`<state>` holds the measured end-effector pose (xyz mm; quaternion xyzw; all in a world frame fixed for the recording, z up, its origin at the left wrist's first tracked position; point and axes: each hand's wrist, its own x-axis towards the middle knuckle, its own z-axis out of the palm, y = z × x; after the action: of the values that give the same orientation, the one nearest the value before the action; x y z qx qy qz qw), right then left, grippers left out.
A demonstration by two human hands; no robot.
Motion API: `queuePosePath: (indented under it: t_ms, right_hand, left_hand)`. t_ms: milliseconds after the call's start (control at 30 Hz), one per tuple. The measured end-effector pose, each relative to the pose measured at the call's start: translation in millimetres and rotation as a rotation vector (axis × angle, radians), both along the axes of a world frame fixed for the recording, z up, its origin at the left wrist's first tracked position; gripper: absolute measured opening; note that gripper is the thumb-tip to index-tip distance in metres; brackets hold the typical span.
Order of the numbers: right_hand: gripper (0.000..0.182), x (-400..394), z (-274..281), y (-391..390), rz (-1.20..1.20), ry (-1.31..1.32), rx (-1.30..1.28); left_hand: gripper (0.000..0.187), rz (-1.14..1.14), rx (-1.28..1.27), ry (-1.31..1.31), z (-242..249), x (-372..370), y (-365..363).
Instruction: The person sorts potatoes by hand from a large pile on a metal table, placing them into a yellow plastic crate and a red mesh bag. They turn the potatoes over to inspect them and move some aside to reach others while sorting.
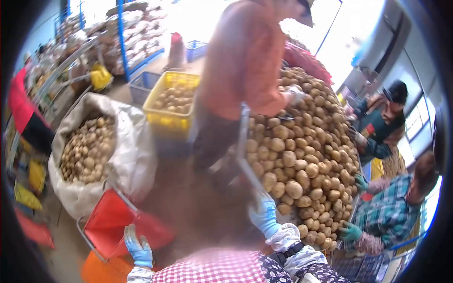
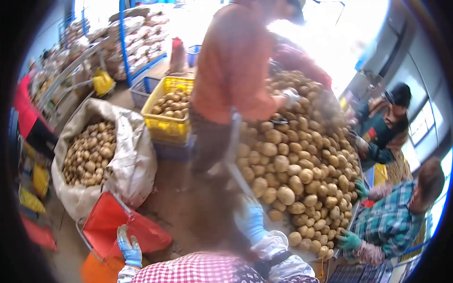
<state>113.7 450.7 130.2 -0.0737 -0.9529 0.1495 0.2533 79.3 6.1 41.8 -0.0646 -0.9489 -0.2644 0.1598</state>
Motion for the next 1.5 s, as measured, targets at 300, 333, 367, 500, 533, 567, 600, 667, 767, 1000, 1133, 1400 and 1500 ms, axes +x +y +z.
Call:
queuePosePath:
  t_ms: [300,333,367,500,533,567,600,667,767,1000,1133,1400,1500]
  right_hand:
    - [0.069,124,-10,132,-0.455,-0.012,0.082]
    - [0.072,131,-13,134,-0.522,-0.036,0.053]
    - [0.074,137,-16,135,-0.59,-0.058,0.023]
    - [0.078,163,-39,139,-0.784,-0.261,-0.134]
    - [0.079,169,-45,137,-0.816,-0.313,-0.183]
    - [0.081,176,-52,139,-0.774,-0.389,-0.138]
    - [0.082,179,-52,136,-0.769,-0.418,-0.152]
    - [0.083,177,-48,137,-0.759,-0.467,-0.172]
    - [0.083,173,-60,137,-0.842,-0.434,-0.165]
    - [0.074,153,-51,148,-0.973,-0.275,-0.106]
    - [0.07,155,-38,160,-0.992,-0.286,-0.12]
    - [0.066,163,-38,188,-1.03,-0.276,-0.089]
    - [0.066,172,-28,197,-0.998,-0.276,-0.143]
  left_hand:
    - [0.06,-0.793,0.144,0.064,69,-75,301]
    - [0.065,-0.868,0.077,0.028,74,-79,332]
    - [0.069,-0.937,0.022,0.018,75,-82,358]
    - [0.089,-1.23,-0.235,0.024,85,-74,443]
    - [0.09,-1.274,-0.265,0.036,85,-72,459]
    - [0.091,-1.322,-0.292,0.051,85,-72,475]
    - [0.092,-1.37,-0.317,0.067,82,-72,488]
    - [0.091,-1.419,-0.363,0.002,69,-72,506]
    - [0.084,-1.53,-0.295,-0.18,59,-56,507]
    - [0.025,-1.647,-0.038,-0.027,113,-83,568]
    - [0.054,-1.544,-0.006,0.176,128,-80,654]
    - [0.049,-1.448,0.208,-0.405,105,-74,698]
    - [0.059,-1.152,1.09,-1.824,117,-87,657]
